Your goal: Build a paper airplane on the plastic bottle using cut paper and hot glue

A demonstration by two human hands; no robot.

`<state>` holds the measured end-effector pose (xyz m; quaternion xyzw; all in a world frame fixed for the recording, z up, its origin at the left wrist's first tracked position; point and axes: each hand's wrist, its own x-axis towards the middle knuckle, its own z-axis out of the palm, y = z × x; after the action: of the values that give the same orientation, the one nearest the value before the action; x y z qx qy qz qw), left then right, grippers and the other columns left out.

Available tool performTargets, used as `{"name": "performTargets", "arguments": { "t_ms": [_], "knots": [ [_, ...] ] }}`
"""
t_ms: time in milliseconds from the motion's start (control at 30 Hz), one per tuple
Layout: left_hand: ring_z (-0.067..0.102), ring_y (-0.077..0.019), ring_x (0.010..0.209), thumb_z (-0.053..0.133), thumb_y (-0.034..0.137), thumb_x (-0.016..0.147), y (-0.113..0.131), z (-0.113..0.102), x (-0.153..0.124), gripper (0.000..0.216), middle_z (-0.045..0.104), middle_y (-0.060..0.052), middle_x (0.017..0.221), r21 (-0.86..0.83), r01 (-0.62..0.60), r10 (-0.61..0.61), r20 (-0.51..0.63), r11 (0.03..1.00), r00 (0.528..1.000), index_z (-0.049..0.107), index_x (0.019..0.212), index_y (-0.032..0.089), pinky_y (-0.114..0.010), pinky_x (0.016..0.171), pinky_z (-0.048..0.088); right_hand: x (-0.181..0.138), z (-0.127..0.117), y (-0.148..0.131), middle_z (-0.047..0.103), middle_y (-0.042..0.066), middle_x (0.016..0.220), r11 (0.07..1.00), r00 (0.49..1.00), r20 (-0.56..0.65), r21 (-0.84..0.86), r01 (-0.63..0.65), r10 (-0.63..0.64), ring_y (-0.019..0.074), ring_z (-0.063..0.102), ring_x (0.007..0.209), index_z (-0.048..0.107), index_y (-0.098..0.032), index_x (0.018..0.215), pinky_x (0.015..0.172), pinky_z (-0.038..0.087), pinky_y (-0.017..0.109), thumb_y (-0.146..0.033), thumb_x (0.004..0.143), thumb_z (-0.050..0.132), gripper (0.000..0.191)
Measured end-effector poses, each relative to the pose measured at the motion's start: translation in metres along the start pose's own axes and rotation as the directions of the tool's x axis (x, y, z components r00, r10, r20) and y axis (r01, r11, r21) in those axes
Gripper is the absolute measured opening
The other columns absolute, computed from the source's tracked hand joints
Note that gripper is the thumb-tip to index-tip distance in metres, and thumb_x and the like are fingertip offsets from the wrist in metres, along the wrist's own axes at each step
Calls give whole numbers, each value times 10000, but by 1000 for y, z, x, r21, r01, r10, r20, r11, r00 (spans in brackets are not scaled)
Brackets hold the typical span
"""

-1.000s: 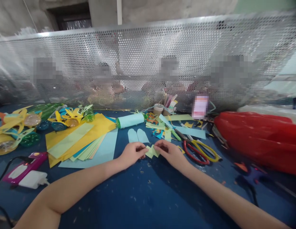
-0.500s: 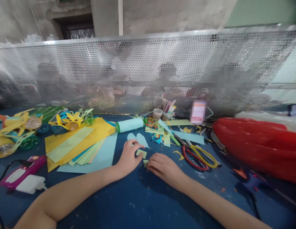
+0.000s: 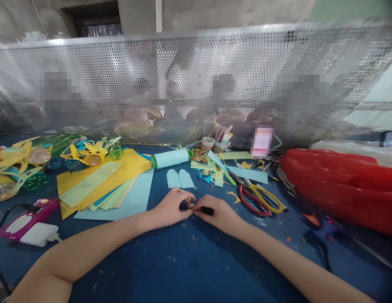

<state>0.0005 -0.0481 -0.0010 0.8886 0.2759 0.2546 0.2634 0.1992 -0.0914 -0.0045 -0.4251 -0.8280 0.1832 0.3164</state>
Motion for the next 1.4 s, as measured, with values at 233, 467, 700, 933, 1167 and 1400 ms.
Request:
{"name": "performTargets", "arguments": {
  "t_ms": [233,467,700,933,1167,1400],
  "knots": [
    [552,-217,962,607,182,757,-3,-1,4,319,675,-18,880,11,15,-16,71,1000,997,569,1072,221,-360,914,374,-3,-7,3,686,14,866,988,987,62,43,-151,148,156,640,837,626,-223,894,799,497,305,-279,806,612,105],
    [534,-222,981,593,215,780,-4,0,4,301,662,-25,884,8,4,-4,68,1000,998,563,1079,232,-357,888,388,-2,-5,6,637,1,815,965,968,40,77,-250,248,135,605,749,559,-209,851,728,489,280,-315,768,651,163],
    [551,-202,955,519,164,807,-7,1,6,173,681,-23,885,19,-54,53,85,998,995,632,921,229,-340,887,386,-1,-10,11,631,3,821,968,972,98,111,-225,215,129,598,765,587,-205,859,743,476,267,-314,810,599,119],
    [571,-190,864,551,144,761,-5,1,7,146,676,-8,787,26,-85,82,84,996,993,667,798,225,-350,899,359,-1,-14,12,657,18,833,999,993,112,-11,-37,37,165,578,846,621,-219,820,824,445,326,-262,856,538,100],
    [567,-182,850,526,128,765,-6,2,6,145,653,-6,757,86,-114,108,76,990,991,639,813,206,-338,865,387,0,-15,11,645,41,846,984,982,113,-86,159,-149,179,563,858,632,-212,835,826,447,355,-188,857,521,116],
    [559,-159,813,541,116,760,-4,2,6,105,649,7,751,115,-157,150,64,981,987,613,768,191,-321,853,398,0,-17,12,637,58,855,954,961,128,-142,263,-246,181,554,847,647,-199,865,805,461,352,-210,875,534,113]
  ]
}}
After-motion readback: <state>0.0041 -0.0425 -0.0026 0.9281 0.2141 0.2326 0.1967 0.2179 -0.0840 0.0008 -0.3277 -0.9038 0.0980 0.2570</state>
